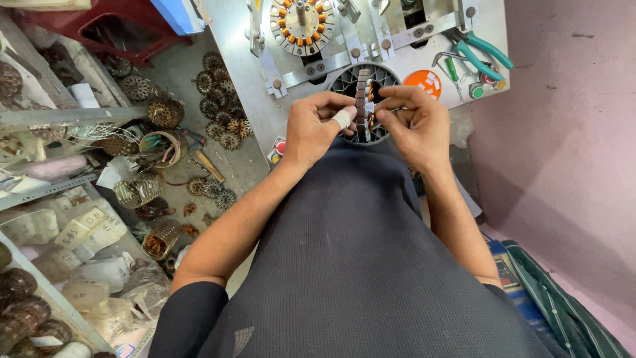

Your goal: The person assembles components of an electric motor by hand using a small screwdriver-like tool to tuck wires into a motor stator.

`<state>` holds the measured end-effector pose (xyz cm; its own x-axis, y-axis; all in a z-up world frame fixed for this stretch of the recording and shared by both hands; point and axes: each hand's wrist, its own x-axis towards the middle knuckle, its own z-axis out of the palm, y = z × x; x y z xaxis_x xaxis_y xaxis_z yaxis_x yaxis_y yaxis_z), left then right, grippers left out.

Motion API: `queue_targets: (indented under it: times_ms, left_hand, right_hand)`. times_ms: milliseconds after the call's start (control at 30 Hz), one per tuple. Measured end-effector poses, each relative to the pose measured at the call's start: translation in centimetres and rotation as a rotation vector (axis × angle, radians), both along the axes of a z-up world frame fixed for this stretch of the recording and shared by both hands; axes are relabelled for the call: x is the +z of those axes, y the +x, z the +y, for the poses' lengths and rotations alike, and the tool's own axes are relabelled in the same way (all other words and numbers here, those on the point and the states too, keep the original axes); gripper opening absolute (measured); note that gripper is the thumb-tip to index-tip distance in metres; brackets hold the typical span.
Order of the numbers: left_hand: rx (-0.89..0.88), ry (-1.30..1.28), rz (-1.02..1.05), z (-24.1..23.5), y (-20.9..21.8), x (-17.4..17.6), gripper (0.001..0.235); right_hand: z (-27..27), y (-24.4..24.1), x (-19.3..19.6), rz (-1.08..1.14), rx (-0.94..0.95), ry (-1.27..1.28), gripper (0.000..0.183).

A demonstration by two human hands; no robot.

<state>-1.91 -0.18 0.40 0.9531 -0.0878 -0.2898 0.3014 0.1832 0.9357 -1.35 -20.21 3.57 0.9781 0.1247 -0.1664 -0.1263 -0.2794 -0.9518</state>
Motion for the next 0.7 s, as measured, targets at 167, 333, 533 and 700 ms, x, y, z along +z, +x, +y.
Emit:
queue_targets:
  times_ms: [167,333,533,700]
  left_hand:
    - [-0.006,-0.015,-0.042,0.1,-0.1,-0.7,0.014]
    - [-0.005,-0.047,-0.049,0.0,-0.3,-1.1,0.015]
    - [-0.005,-0.034,-0.083,-0.1,-0.6,-0.6,0.015]
    - [0.025,0.007,-0.114,-0.1,-0.7,0.0,0.013]
  right_hand:
    - [-0.1,0.3,-2.8,-0.068,-0.053,-0.017,0.008]
    - [0.4,0.4,-3.5,-0.196,0.002,0.005,0.012]
    - [0.6,0.1,-2.4,-0.217,0.017,-0.053,0.014]
    - [0.6,0.5,-1.2,-0.342,0.097,-0.159,0.017]
